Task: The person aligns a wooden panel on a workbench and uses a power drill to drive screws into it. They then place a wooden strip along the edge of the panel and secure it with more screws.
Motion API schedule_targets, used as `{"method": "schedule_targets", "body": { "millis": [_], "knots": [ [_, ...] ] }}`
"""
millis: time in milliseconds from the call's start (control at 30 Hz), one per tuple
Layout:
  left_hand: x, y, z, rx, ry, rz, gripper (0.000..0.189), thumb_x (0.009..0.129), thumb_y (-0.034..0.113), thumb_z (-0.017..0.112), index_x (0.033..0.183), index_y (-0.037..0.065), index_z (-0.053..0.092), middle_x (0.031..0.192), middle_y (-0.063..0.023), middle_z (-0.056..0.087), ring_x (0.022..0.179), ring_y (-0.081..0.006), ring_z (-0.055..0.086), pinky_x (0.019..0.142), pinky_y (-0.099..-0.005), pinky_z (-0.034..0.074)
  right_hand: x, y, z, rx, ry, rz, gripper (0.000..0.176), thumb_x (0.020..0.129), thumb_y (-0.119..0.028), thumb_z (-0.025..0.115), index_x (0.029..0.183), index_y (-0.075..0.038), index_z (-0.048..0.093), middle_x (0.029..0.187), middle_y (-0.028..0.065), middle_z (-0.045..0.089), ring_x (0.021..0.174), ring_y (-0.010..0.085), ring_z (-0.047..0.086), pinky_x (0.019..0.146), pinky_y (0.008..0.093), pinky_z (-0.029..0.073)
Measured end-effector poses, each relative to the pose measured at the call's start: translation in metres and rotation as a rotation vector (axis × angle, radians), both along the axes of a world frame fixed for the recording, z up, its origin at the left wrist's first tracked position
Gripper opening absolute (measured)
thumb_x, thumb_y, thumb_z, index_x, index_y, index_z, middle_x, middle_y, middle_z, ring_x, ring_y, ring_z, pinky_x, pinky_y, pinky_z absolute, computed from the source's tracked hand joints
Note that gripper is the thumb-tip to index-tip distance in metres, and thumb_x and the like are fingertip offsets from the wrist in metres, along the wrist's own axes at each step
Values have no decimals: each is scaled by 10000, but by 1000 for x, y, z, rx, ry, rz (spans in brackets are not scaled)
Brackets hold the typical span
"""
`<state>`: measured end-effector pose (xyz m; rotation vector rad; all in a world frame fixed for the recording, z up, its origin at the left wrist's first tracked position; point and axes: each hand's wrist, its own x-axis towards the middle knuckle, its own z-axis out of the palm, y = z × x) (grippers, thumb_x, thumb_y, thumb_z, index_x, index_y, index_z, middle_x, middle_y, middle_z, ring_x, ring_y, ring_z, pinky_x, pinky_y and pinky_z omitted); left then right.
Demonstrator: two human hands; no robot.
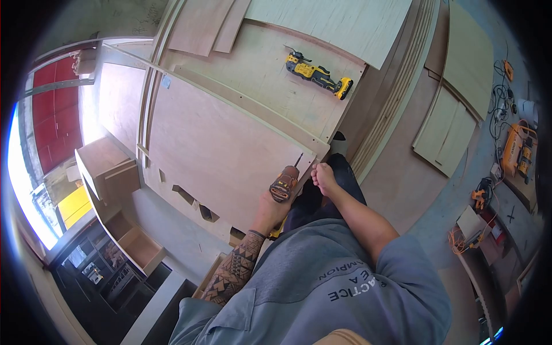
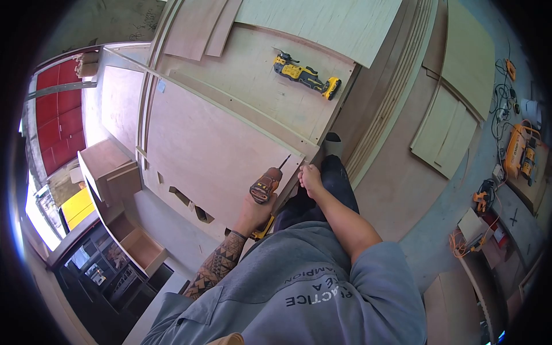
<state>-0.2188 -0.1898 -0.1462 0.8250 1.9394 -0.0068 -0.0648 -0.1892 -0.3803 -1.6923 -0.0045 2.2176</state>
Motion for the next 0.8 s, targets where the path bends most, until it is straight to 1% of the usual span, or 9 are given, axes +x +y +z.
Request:
{"method": "schedule_targets", "body": {
  "millis": [67, 100, 167, 300, 400, 500, 567, 667, 800],
  "knots": [
    [1, -2, -8, 16, 13, -20, 417, 943, 281, 719, 1253, 4, 693, 1117, -263, 747, 1109, -407, 730, 909, -463, 577, 10, 5, 3, 90, -22, 123, 167, 1038, -141, 505, 1090, -31, 619, 785, 51, 669, 537, 88, 513, 451, 255, 412],
    [2, -5, -13, 14, 11, -17, 417, 943, 281, 719, 1253, 4, 693, 1117, -263, 747, 1109, -407, 730, 909, -463, 577, 17, 7, 3, 89, -25, 127, 167, 1038, -141, 505, 1090, -31, 619, 785, 51, 669, 537, 88, 513, 451, 255, 412],
    [2, -11, -22, 39, 34, 26, 419, 922, 346, 795, 1186, 24, 746, 1057, -250, 770, 1066, -398, 754, 878, -459, 596, 30, 14, 2, 137, 71, 233, 179, 1043, -146, 527, 1158, -45, 619, 873, 95, 730, 552, 81, 533, 470, 244, 438],
    [6, -8, -25, 45, 37, 39, 438, 925, 361, 791, 1192, 17, 742, 1053, -251, 771, 1056, -403, 756, 879, -470, 599, 44, 27, 15, 191, 2, 261, 165, 1011, -109, 566, 1126, -24, 650, 835, 89, 736, 521, 71, 524, 443, 240, 407],
    [7, -11, -30, 21, 51, 13, 420, 936, 357, 777, 1177, 14, 750, 1038, -254, 770, 1052, -410, 755, 879, -479, 601, 48, 37, 25, 230, -132, 182, 172, 982, -104, 624, 1122, -15, 668, 857, 86, 763, 510, 64, 521, 447, 230, 406],
    [4, -16, -36, 71, 33, -15, 434, 948, 342, 756, 1247, 30, 725, 1120, -257, 759, 1121, -410, 733, 934, -480, 587, 52, 42, 20, 247, -125, 208, 231, 952, -97, 663, 1162, 0, 664, 906, 89, 788, 513, 62, 523, 450, 225, 407],
    [5, -19, -41, 158, 31, 46, 508, 954, 320, 741, 1379, 54, 656, 1260, -261, 721, 1215, -403, 694, 1008, -474, 558, 52, 43, 23, 275, -72, 209, 233, 981, -134, 679, 1168, 5, 664, 952, 84, 801, 518, 53, 519, 456, 220, 408],
    [4, -24, -47, 188, 13, 39, 592, 952, 301, 736, 1473, 68, 579, 1356, -249, 683, 1266, -392, 668, 1049, -466, 539, 52, 43, 20, 194, 55, 133, 234, 1016, -191, 699, 1168, -15, 682, 966, 66, 799, 525, 43, 508, 470, 210, 415],
    [-3, -30, -50, 98, -38, 152, 617, 949, 298, 742, 1488, 52, 568, 1367, -242, 682, 1283, -388, 662, 1047, -456, 538, 40, 45, 17, 217, 28, 192, 244, 1043, -252, 702, 1158, -37, 701, 994, 54, 797, 534, 37, 500, 478, 202, 420]
  ]
}}
